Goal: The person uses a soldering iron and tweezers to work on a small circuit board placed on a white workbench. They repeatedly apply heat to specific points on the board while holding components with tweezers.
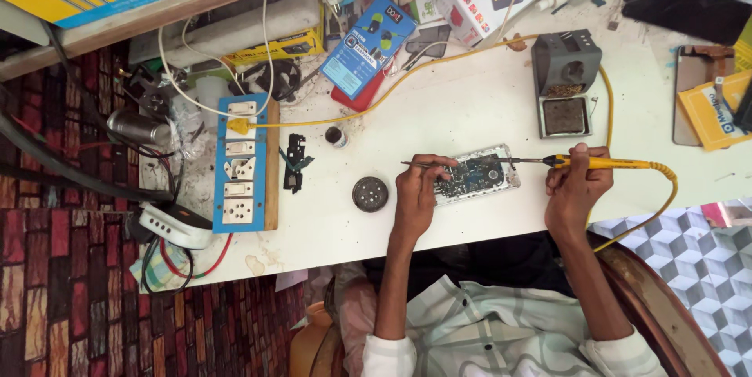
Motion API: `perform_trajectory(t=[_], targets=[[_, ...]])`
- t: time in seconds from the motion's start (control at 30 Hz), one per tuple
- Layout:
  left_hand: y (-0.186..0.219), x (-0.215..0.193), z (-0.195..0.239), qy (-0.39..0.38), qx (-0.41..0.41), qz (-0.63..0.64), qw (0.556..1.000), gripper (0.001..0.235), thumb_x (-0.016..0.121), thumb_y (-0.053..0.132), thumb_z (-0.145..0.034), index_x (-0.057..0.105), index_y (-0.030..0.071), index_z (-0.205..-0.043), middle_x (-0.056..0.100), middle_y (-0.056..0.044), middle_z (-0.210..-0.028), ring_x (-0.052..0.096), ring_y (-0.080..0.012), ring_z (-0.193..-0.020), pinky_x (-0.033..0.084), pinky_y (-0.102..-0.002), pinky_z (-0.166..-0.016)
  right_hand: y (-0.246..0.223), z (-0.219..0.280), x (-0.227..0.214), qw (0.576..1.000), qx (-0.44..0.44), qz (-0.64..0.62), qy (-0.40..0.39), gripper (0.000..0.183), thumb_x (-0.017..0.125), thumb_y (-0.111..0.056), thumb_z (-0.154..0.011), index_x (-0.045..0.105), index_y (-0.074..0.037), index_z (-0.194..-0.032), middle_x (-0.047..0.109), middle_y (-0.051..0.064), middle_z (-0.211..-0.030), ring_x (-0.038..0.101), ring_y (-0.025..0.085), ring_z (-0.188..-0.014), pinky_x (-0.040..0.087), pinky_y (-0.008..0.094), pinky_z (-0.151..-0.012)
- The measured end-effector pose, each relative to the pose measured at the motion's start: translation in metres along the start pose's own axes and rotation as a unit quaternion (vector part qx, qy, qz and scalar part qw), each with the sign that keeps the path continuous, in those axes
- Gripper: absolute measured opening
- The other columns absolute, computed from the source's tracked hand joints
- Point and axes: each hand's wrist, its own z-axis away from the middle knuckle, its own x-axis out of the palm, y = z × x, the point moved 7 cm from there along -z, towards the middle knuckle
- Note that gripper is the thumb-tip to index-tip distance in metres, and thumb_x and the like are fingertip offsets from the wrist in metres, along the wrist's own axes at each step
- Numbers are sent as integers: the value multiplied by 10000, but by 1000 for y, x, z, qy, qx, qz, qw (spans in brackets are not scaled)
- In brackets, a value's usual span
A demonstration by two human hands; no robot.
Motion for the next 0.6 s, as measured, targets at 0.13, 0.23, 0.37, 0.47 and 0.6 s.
perform_trajectory(t=[0.13, 0.23, 0.37, 0.47, 0.6], targets=[[4, -1, 2, 11, 42, -56, 997, 162, 421, 48, -1109, 571, 1, -1069, 761, -88, -1086, 702, -159, -794, 570, -279, -707, 2, 0, -1, 1000, 4, 0, -5, 266, 571, -200, -1144, 426, -77, -959, 418, 2, -666, 402, 97, -467, 336, 267, -433], [6, -1, 1, 16, 45, -71, 996, 165, 445, 43, -1096, 598, 2, -1052, 758, -88, -1072, 675, -168, -738, 564, -285, -687, 0, -1, 1, 1000, -8, 7, -15, 258, 561, -188, -1144, 417, -79, -960, 429, 5, -692, 407, 97, -466, 337, 265, -429], [11, -4, 2, 13, 48, -75, 996, 134, 464, 25, -1070, 591, -13, -1055, 758, -82, -1062, 590, -160, -627, 509, -292, -629, 1, 3, 2, 999, -7, 26, -21, 233, 548, -173, -1146, 424, -77, -973, 462, 11, -734, 432, 100, -479, 362, 266, -438], [14, -4, 2, 13, 38, -83, 996, 102, 493, 11, -1050, 592, -8, -1032, 767, -78, -1045, 566, -167, -600, 486, -307, -630, 1, 1, 5, 998, -9, 46, -29, 237, 549, -171, -1148, 420, -73, -974, 458, 19, -714, 448, 107, -479, 378, 270, -440], [18, -3, 5, 17, 50, -91, 994, 104, 506, 4, -1053, 605, 9, -1019, 773, -77, -1055, 581, -182, -615, 511, -345, -765, 2, 2, 6, 998, -14, 58, -31, 242, 559, -174, -1152, 425, -63, -984, 458, 31, -712, 466, 114, -483, 395, 272, -447]])
